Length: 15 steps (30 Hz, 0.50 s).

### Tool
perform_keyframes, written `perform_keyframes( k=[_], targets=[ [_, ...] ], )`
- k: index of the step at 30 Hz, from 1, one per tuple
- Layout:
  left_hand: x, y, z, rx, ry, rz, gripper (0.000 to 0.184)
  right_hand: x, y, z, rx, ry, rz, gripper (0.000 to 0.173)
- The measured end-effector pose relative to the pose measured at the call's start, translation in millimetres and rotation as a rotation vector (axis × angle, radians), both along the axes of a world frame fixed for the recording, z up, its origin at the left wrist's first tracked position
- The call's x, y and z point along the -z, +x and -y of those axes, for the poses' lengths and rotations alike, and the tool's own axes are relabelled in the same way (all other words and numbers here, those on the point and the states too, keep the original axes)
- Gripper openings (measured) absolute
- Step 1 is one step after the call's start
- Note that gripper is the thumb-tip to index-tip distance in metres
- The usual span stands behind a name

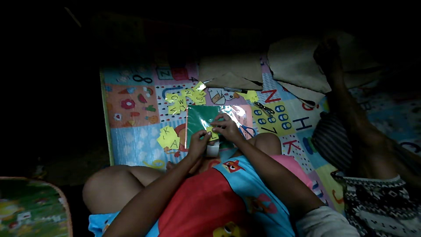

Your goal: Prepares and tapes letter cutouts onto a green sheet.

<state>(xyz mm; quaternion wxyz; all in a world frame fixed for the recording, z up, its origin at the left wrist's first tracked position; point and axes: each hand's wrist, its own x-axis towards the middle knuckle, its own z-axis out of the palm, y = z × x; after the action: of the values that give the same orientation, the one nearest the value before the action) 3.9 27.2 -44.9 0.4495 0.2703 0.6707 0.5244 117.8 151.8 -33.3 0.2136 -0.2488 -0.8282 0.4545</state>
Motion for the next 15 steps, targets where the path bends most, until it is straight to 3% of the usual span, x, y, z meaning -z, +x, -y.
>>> perform_keyframes(
  k=[15],
  targets=[
    [-2.3, -1.1, 1.2, 0.027, 0.005, -0.063, 0.013, -3.3, 2.8, -0.2, -0.020, -0.013, 0.039, 0.021]
  ],
)
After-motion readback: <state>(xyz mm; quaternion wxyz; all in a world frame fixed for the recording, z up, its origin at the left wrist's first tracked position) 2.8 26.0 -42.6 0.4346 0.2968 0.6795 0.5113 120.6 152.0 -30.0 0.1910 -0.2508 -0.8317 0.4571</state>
